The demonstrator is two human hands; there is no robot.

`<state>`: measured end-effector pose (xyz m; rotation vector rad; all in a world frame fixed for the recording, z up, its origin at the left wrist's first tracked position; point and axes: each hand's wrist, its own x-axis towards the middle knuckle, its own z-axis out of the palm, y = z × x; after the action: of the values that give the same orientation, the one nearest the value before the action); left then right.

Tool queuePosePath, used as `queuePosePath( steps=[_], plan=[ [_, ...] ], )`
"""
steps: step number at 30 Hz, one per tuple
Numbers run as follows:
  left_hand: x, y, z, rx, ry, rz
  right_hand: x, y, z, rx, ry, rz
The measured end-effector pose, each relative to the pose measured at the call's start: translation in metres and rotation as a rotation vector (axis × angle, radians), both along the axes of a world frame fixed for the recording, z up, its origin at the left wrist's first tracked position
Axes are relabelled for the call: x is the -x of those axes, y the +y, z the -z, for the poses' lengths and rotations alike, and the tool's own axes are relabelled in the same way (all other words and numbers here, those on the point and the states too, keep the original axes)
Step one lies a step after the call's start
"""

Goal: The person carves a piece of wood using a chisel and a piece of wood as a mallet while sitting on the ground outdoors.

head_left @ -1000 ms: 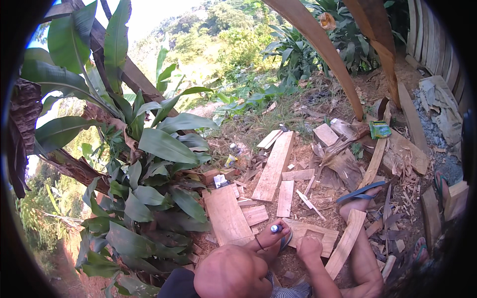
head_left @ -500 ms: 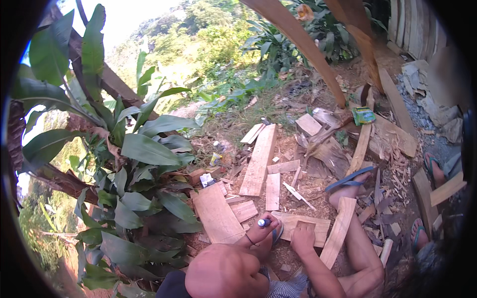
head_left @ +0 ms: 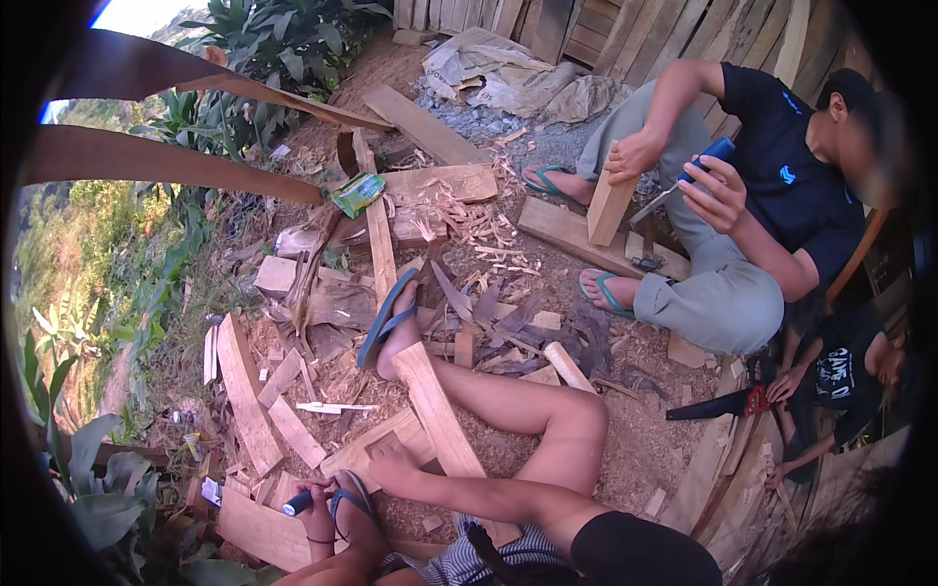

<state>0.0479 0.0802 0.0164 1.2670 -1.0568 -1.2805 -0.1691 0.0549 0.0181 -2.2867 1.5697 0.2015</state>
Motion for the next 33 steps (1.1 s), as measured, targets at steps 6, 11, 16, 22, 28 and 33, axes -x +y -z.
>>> queuePosePath(
  steps=[6, 11, 16, 22, 28, 33],
  plan=[
    [-0.018, 0.000, 0.008, -0.036, -0.008, 0.002, -0.004, -0.009, -0.011, -0.094, -0.105, 0.005],
    [-0.020, 0.000, 0.012, -0.035, -0.017, 0.002, 0.000, -0.014, 0.000, -0.090, -0.171, 0.025],
    [-0.014, 0.000, 0.006, -0.027, 0.020, -0.018, 0.006, -0.017, -0.004, -0.145, -0.177, 0.036],
    [-0.019, 0.001, 0.008, -0.039, -0.006, -0.034, 0.003, -0.017, 0.010, -0.176, -0.238, 0.072],
    [-0.021, 0.002, 0.008, -0.076, 0.000, -0.054, 0.009, -0.027, 0.011, -0.349, -0.419, 0.107],
    [-0.014, 0.002, 0.006, -0.085, 0.010, -0.064, 0.025, -0.052, -0.036, 0.133, -0.869, 0.446]
  ],
)
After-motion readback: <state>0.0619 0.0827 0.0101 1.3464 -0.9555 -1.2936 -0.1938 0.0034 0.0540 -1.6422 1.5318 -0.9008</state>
